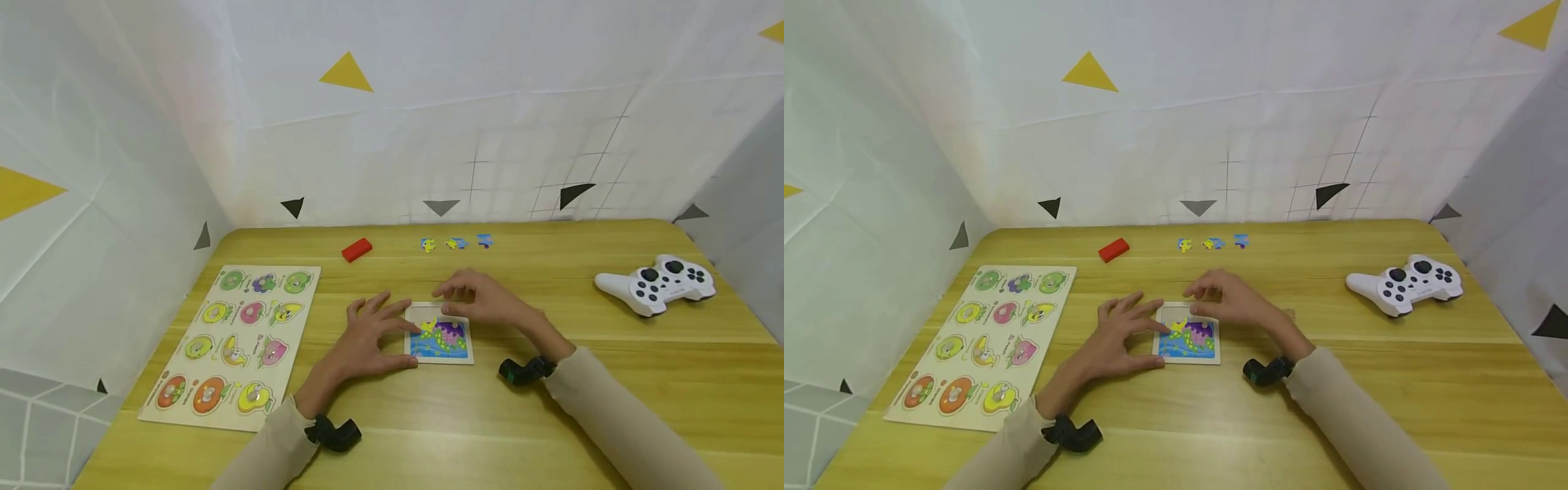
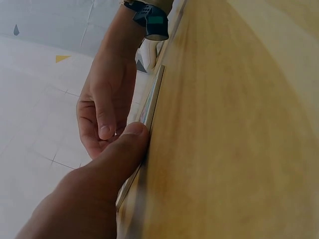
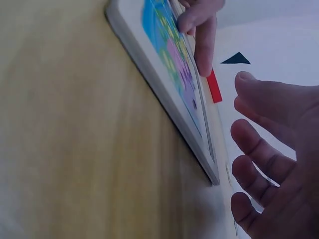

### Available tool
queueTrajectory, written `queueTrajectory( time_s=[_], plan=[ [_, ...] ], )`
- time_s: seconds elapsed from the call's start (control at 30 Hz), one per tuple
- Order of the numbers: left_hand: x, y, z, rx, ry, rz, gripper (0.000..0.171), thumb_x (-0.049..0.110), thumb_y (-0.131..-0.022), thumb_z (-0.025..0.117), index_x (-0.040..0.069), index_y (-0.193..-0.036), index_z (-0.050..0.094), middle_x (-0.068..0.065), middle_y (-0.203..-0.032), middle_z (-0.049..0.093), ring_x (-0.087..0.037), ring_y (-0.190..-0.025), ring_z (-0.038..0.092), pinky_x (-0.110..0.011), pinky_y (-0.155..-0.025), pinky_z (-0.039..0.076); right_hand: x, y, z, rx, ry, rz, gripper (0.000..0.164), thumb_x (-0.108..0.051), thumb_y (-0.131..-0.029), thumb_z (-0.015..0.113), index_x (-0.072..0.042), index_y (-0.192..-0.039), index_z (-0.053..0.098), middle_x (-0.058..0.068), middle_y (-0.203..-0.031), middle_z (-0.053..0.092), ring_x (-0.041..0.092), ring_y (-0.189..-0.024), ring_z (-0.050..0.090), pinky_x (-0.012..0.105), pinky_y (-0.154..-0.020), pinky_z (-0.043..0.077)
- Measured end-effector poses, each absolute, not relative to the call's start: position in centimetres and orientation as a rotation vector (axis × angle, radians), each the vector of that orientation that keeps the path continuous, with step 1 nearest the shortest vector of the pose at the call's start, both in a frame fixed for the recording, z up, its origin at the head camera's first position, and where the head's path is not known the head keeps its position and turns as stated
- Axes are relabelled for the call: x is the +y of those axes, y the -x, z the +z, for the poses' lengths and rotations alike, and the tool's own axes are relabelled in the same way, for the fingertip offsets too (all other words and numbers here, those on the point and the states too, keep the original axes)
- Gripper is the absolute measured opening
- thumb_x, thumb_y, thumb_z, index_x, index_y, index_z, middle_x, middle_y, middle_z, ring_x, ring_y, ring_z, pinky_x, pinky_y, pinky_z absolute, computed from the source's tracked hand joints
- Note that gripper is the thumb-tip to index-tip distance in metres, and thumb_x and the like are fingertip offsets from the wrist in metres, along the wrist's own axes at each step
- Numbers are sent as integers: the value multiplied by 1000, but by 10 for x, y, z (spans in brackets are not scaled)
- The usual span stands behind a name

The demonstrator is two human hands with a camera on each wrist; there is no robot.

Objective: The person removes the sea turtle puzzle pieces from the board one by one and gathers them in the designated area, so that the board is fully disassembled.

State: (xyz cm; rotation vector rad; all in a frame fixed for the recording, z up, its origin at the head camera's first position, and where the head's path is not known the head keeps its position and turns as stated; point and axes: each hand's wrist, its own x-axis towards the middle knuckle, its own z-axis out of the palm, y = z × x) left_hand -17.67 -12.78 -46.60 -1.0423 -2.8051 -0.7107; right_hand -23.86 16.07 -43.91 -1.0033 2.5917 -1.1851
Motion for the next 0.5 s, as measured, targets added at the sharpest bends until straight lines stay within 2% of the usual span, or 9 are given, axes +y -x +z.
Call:
queueTrajectory(
  time_s=[0.27, 0.5],
  plan=[
    [-128, 177, -465, -2792, 1050, -732, 45, 63, -83, 74, 39, -121, 71, 2, -161, 45, -39, -154, 26, -65, -112, 14, 154, 232, -441, 2539, 1073, -1188, 24, -21, -92, 77, -19, -116, 77, -3, -106, 71, 14, -91, 55, 31, -79, 47],
    [-128, 176, -465, -2800, 1046, -737, 45, 64, -82, 74, 39, -120, 71, 2, -161, 45, -38, -155, 25, -64, -113, 14, 148, 227, -443, 2524, 1096, -1184, 24, -21, -92, 77, -20, -116, 77, -5, -110, 72, 14, -99, 60, 32, -86, 49]
  ],
)
